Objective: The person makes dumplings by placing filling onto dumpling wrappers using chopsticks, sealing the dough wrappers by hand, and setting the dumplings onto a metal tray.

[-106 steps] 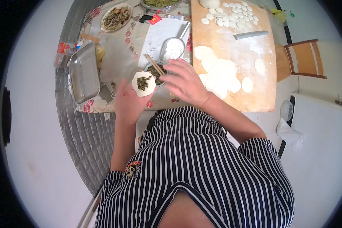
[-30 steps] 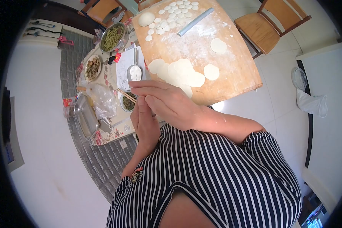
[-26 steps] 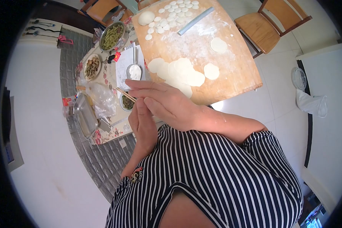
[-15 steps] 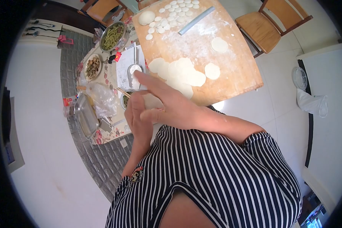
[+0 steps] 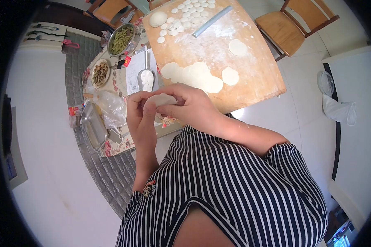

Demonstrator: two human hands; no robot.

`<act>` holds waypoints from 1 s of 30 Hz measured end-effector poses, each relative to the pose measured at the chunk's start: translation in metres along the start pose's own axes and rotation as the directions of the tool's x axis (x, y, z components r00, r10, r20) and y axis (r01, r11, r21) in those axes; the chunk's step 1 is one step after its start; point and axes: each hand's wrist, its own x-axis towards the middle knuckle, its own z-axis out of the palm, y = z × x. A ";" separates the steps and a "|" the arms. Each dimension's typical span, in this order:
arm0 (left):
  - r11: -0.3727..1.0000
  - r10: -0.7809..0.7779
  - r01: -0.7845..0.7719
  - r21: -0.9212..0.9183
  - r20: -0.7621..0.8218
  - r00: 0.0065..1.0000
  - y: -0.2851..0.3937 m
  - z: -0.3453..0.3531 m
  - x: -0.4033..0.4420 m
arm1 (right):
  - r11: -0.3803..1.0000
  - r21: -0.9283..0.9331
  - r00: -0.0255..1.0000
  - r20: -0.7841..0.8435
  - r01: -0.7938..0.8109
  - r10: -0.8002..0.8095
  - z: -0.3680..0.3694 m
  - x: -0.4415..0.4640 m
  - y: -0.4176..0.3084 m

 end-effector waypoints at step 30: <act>0.981 -0.117 0.133 0.139 -0.121 0.986 -0.001 -0.007 0.007 | 0.995 -0.079 0.992 -0.101 0.065 -0.073 -0.021 0.011 0.010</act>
